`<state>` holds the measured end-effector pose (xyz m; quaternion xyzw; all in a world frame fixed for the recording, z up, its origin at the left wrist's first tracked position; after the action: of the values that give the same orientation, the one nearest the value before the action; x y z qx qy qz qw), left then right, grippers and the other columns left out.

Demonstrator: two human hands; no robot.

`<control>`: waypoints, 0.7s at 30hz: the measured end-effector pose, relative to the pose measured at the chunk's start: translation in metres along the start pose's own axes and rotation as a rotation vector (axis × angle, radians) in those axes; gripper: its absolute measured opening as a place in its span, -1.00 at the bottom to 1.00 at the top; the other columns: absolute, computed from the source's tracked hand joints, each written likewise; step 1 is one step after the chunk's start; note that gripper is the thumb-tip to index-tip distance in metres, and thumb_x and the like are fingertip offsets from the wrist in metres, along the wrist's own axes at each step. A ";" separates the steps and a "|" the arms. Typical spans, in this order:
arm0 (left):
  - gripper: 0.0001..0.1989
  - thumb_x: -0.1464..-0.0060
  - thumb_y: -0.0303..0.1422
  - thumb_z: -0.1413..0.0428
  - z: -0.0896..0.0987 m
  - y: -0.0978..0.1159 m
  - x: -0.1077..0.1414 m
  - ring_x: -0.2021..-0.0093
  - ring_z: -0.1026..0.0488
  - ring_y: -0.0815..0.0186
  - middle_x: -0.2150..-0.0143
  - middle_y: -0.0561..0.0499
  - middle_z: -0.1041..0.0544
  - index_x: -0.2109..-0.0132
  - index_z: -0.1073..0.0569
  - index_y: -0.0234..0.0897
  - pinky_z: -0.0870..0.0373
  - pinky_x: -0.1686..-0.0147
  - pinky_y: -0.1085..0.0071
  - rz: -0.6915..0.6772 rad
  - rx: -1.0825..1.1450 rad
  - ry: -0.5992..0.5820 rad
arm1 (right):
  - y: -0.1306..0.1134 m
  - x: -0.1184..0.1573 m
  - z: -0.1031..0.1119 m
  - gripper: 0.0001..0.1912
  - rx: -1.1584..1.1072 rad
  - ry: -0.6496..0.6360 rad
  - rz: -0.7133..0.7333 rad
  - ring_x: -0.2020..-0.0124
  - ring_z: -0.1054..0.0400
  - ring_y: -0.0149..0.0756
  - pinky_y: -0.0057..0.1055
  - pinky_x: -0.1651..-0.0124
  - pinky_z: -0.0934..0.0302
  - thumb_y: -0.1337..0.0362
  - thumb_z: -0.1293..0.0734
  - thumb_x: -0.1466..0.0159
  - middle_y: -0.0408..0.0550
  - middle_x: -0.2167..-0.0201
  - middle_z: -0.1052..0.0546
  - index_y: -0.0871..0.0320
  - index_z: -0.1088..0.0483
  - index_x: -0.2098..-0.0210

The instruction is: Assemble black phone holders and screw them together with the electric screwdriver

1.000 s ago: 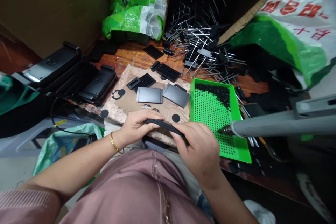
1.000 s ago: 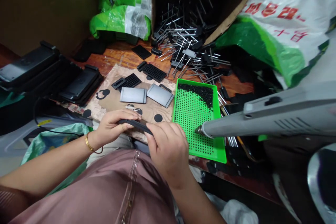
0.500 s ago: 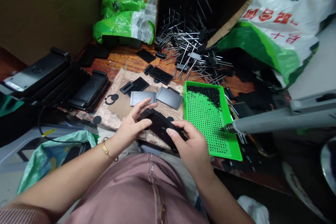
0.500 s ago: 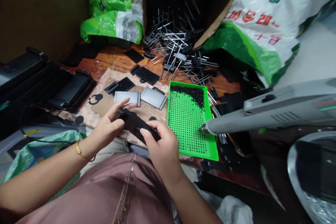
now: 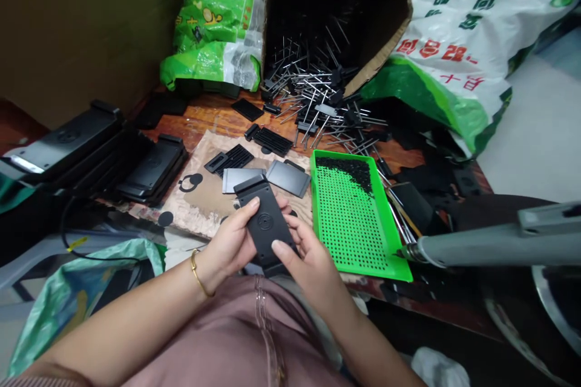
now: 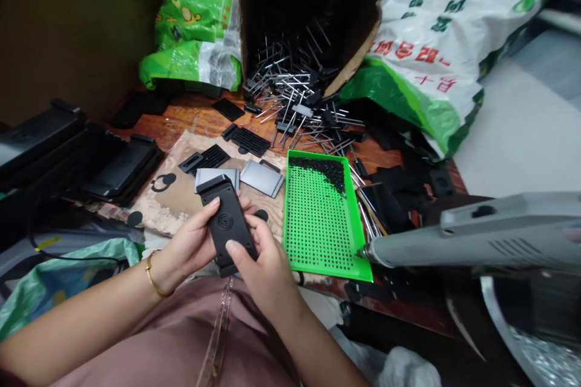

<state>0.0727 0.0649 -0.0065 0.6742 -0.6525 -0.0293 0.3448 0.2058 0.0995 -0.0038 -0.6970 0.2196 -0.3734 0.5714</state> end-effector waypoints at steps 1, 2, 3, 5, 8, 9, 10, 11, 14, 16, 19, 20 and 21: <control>-0.74 -0.18 -0.34 -0.03 -0.001 0.001 0.001 0.06 -0.52 0.16 0.10 -0.13 -0.60 0.07 -0.51 -0.36 -0.43 0.01 0.19 -0.012 0.021 -0.007 | 0.003 0.001 0.001 -0.51 0.057 0.017 0.016 0.01 -0.41 -0.18 -0.21 -0.05 -0.29 0.21 -0.36 -0.13 -0.03 -0.01 -0.48 0.03 -0.27 -0.06; -0.74 -0.19 -0.34 -0.03 -0.002 0.001 0.001 0.05 -0.51 0.16 0.08 -0.12 -0.59 0.06 -0.50 -0.35 -0.43 0.01 0.18 -0.018 0.034 -0.013 | 0.006 0.001 0.002 -0.47 0.094 0.034 0.029 -0.02 -0.39 -0.17 -0.21 -0.06 -0.28 0.23 -0.37 -0.13 -0.03 -0.04 -0.47 0.02 -0.25 -0.09; -0.74 -0.19 -0.35 -0.04 -0.003 0.001 0.002 0.04 -0.51 0.15 0.07 -0.12 -0.59 0.05 -0.50 -0.35 -0.43 0.01 0.18 -0.022 0.039 -0.018 | 0.009 0.002 0.001 -0.46 0.106 0.045 0.038 -0.03 -0.38 -0.17 -0.20 -0.08 -0.28 0.24 -0.37 -0.13 -0.02 -0.06 -0.45 0.01 -0.25 -0.10; -0.75 -0.17 -0.40 -0.06 -0.003 0.001 0.003 0.03 -0.51 0.16 0.07 -0.13 -0.59 0.04 -0.50 -0.35 -0.42 0.01 0.20 -0.032 0.031 -0.030 | 0.011 0.002 -0.001 -0.46 0.074 0.054 0.052 -0.05 -0.38 -0.17 -0.20 -0.09 -0.27 0.25 -0.36 -0.14 -0.01 -0.07 -0.45 0.03 -0.24 -0.11; -0.76 -0.16 -0.36 -0.06 0.002 0.006 0.002 0.13 -0.55 0.16 0.10 -0.18 -0.60 0.09 -0.51 -0.40 -0.47 0.10 0.23 0.057 0.018 -0.069 | 0.006 0.007 -0.007 -0.33 -0.004 -0.067 0.044 0.00 -0.41 -0.22 -0.25 -0.04 -0.31 0.32 -0.37 -0.11 -0.03 -0.03 -0.47 0.02 -0.14 -0.19; -0.73 -0.17 -0.31 -0.06 0.006 0.009 0.001 0.18 -0.56 0.17 0.12 -0.20 -0.60 0.13 -0.52 -0.42 -0.49 0.15 0.24 0.127 0.028 -0.093 | 0.003 0.009 -0.008 -0.32 -0.019 -0.155 0.033 0.06 -0.44 -0.24 -0.28 0.01 -0.33 0.34 -0.37 -0.12 -0.05 0.01 -0.50 0.01 -0.13 -0.21; -0.68 -0.17 -0.25 -0.04 0.010 0.012 0.000 0.23 -0.58 0.18 0.16 -0.21 -0.61 0.16 -0.53 -0.44 -0.50 0.20 0.26 0.207 0.042 -0.125 | -0.001 0.011 -0.008 -0.34 -0.015 -0.240 0.027 0.13 -0.46 -0.28 -0.31 0.06 -0.35 0.35 -0.35 -0.13 -0.06 0.08 -0.53 0.01 -0.15 -0.20; -0.63 -0.18 -0.19 -0.03 0.014 0.016 0.000 0.27 -0.58 0.19 0.20 -0.22 -0.62 0.19 -0.54 -0.46 -0.51 0.23 0.28 0.281 0.060 -0.160 | -0.005 0.014 -0.008 -0.41 0.011 -0.303 0.031 0.20 -0.47 -0.31 -0.34 0.13 -0.37 0.34 -0.34 -0.15 -0.08 0.15 -0.55 0.03 -0.20 -0.18; -0.58 -0.18 -0.14 -0.01 0.027 0.027 -0.003 0.33 -0.59 0.20 0.31 -0.19 -0.63 0.22 -0.54 -0.46 -0.51 0.29 0.32 0.384 0.103 -0.266 | -0.015 0.017 0.000 -0.63 0.168 -0.266 0.124 0.32 -0.46 -0.37 -0.42 0.23 -0.36 0.30 -0.32 -0.19 -0.10 0.31 -0.56 0.07 -0.41 -0.01; -0.58 -0.16 -0.13 -0.04 0.031 0.030 -0.003 0.36 -0.60 0.18 0.34 -0.19 -0.63 0.23 -0.55 -0.47 -0.53 0.33 0.33 0.406 0.108 -0.315 | -0.018 0.017 0.005 -0.70 0.222 -0.169 0.198 0.33 -0.46 -0.38 -0.44 0.25 -0.36 0.29 -0.31 -0.19 -0.10 0.33 -0.57 0.07 -0.47 0.07; -0.59 -0.08 -0.12 -0.11 0.029 0.028 -0.001 0.38 -0.60 0.18 0.38 -0.18 -0.63 0.26 -0.56 -0.48 -0.53 0.37 0.36 0.432 0.069 -0.325 | -0.019 0.015 0.009 -0.79 0.250 -0.083 0.265 0.34 -0.47 -0.39 -0.46 0.28 -0.38 0.28 -0.29 -0.22 -0.09 0.30 -0.58 0.08 -0.50 0.18; -0.59 -0.06 -0.12 -0.14 0.026 0.027 0.000 0.38 -0.60 0.19 0.39 -0.18 -0.63 0.27 -0.56 -0.48 -0.53 0.37 0.36 0.421 0.037 -0.307 | -0.019 0.014 0.009 -0.82 0.258 -0.050 0.273 0.34 -0.47 -0.38 -0.46 0.28 -0.38 0.27 -0.28 -0.23 -0.08 0.30 -0.58 0.08 -0.51 0.22; -0.61 -0.04 -0.15 -0.16 0.023 0.025 0.001 0.38 -0.60 0.19 0.38 -0.18 -0.63 0.27 -0.56 -0.49 -0.53 0.36 0.37 0.383 -0.004 -0.280 | -0.018 0.013 0.010 -0.82 0.259 -0.012 0.272 0.33 -0.47 -0.38 -0.46 0.29 -0.39 0.26 -0.27 -0.24 -0.07 0.29 -0.58 0.09 -0.51 0.25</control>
<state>0.0402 0.0566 -0.0106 0.5268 -0.8098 -0.0578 0.2516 0.2188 0.1010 0.0164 -0.5838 0.2586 -0.3136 0.7028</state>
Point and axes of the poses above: each hand's wrist, its own x-axis away from the middle knuckle, its own z-axis out of the back of the hand, y = z × x, the point moved 1 cm from there along -x, towards the middle knuckle
